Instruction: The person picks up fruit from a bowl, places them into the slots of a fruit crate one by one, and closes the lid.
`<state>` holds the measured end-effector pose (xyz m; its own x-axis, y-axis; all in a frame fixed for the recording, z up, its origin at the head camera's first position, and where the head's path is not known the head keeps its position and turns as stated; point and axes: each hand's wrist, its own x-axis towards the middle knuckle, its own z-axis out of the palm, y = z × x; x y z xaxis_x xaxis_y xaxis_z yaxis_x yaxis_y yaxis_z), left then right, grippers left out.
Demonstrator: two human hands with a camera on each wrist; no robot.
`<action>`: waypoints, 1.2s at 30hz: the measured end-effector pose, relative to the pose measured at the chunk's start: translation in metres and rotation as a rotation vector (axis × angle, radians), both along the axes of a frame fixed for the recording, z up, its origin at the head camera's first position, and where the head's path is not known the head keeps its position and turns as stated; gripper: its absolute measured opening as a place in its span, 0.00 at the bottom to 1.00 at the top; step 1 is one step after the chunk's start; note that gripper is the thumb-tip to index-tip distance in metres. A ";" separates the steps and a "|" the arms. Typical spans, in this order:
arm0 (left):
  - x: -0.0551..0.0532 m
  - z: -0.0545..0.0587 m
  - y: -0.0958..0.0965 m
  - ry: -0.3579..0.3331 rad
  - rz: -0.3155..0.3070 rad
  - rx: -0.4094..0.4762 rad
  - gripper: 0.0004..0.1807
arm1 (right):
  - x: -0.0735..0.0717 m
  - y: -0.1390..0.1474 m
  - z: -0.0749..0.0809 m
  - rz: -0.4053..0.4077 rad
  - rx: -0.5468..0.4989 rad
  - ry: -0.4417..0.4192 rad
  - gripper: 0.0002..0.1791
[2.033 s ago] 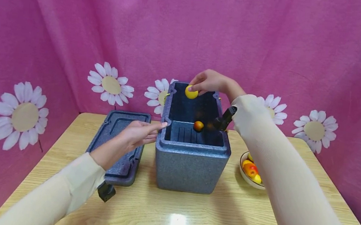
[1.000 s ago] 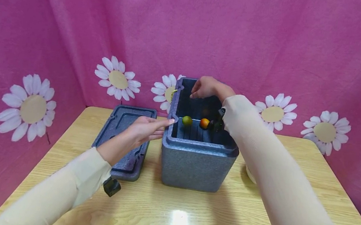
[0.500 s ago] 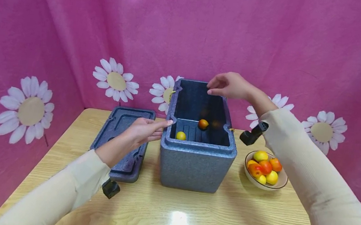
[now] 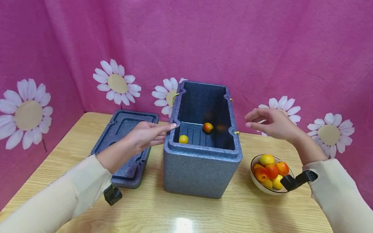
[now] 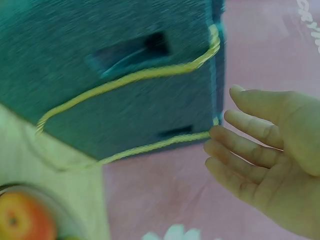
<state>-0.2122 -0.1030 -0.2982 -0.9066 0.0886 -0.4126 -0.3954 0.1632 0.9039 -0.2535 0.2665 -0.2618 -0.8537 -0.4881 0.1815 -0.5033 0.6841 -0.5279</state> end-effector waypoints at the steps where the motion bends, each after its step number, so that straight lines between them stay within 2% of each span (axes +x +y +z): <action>1: 0.000 0.000 0.000 0.000 0.002 0.000 0.47 | 0.002 0.005 -0.006 0.006 -0.008 -0.002 0.12; 6: 0.000 0.000 0.000 -0.002 0.008 -0.001 0.46 | 0.011 0.026 -0.035 -0.022 -0.026 -0.058 0.12; 12: 0.001 -0.002 0.001 -0.002 -0.002 -0.005 0.43 | 0.022 0.046 -0.060 -0.085 0.025 -0.114 0.13; 16: 0.001 -0.002 0.001 0.003 -0.005 -0.001 0.42 | 0.026 0.058 -0.070 -0.127 0.029 -0.137 0.14; 22: 0.001 -0.001 0.001 0.015 -0.011 0.019 0.41 | 0.021 0.077 -0.086 -0.161 0.038 -0.133 0.15; 29: 0.002 -0.002 0.002 0.007 -0.008 0.026 0.40 | 0.022 0.091 -0.102 -0.224 0.074 -0.217 0.18; 36: 0.002 0.000 0.001 0.007 0.006 0.022 0.41 | 0.022 0.086 -0.103 -0.206 0.132 -0.171 0.18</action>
